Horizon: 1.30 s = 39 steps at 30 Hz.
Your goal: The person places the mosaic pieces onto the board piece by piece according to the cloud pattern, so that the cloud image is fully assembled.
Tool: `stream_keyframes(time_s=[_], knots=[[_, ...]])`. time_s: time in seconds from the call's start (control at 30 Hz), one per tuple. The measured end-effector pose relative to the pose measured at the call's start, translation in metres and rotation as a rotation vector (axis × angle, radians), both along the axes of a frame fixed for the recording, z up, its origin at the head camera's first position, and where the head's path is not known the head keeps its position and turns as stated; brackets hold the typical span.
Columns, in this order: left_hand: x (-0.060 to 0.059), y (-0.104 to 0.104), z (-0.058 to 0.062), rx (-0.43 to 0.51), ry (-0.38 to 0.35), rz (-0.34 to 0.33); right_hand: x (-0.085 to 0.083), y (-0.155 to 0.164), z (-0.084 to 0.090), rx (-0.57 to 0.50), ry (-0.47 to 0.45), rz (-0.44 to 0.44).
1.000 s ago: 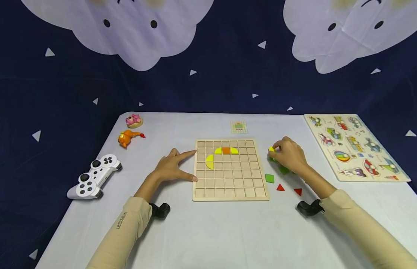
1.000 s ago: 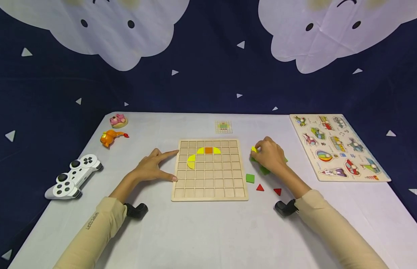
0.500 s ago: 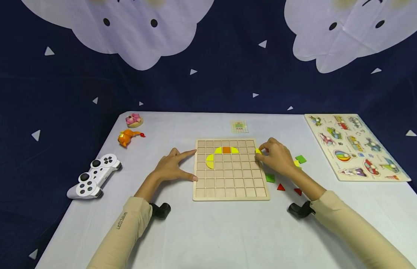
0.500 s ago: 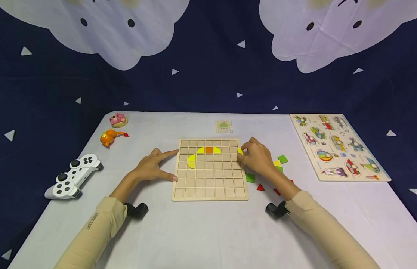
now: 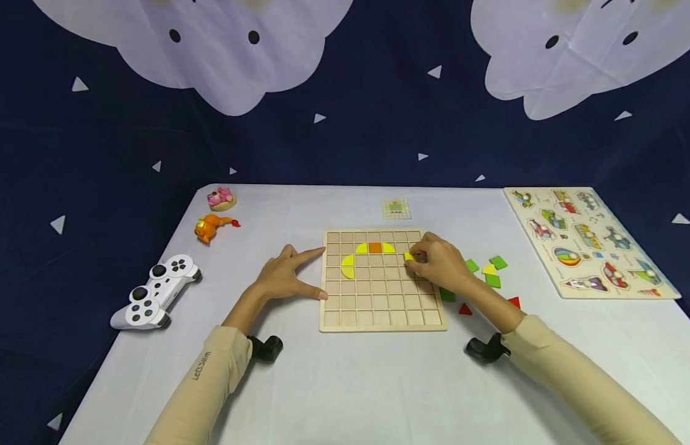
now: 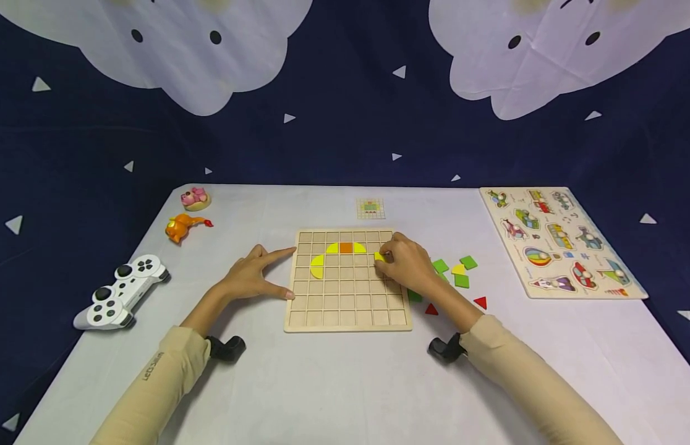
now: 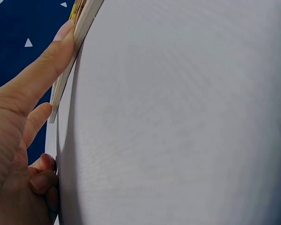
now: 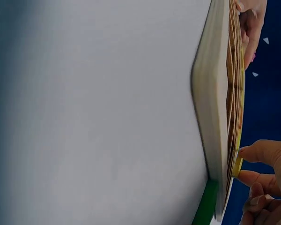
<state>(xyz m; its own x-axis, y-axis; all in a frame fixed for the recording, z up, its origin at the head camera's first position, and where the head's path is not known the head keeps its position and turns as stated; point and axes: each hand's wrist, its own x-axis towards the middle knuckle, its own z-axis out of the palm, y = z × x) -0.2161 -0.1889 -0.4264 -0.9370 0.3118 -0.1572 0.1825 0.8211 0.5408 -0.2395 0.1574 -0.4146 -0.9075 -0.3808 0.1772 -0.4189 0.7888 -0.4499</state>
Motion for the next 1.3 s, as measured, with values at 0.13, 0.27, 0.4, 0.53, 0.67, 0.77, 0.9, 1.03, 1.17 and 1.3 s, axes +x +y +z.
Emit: stream_keyframes(time_s=[0.13, 0.27, 0.4, 0.53, 0.67, 0.77, 0.9, 1.03, 1.17, 1.3], knots=[[0.0, 0.0, 0.0, 0.003, -0.006, 0.002, 0.0, -0.003, -0.002, 0.003, -0.01, 0.003], [-0.002, -0.001, -0.001, -0.001, -0.008, 0.002, -0.003, -0.006, -0.005, -0.019, -0.032, -0.003], [-0.002, -0.001, -0.002, -0.006, -0.014, 0.009, -0.006, -0.007, -0.005, -0.059, -0.083, -0.002], [-0.003, 0.0, -0.001, -0.008, -0.021, 0.013, -0.008, -0.007, -0.002, -0.091, -0.129, 0.007], [-0.002, 0.0, 0.001, -0.012, -0.019, 0.016, -0.009, -0.007, 0.0, -0.108, -0.154, 0.019], [-0.001, 0.0, 0.001, -0.014, -0.016, 0.015, -0.01, -0.008, 0.0, -0.119, -0.175, 0.023], [-0.001, -0.001, 0.001, -0.014, -0.014, 0.008, -0.01, -0.008, 0.001, -0.119, -0.192, 0.022], [-0.001, -0.002, 0.001, -0.009, -0.008, 0.003, -0.011, -0.009, 0.003, -0.087, -0.201, 0.018], [-0.001, -0.002, 0.0, -0.012, 0.002, -0.007, -0.012, -0.01, 0.004, -0.042, -0.207, 0.007], [-0.001, -0.001, 0.0, -0.011, 0.002, -0.007, -0.011, -0.011, 0.005, -0.009, -0.194, -0.001]])
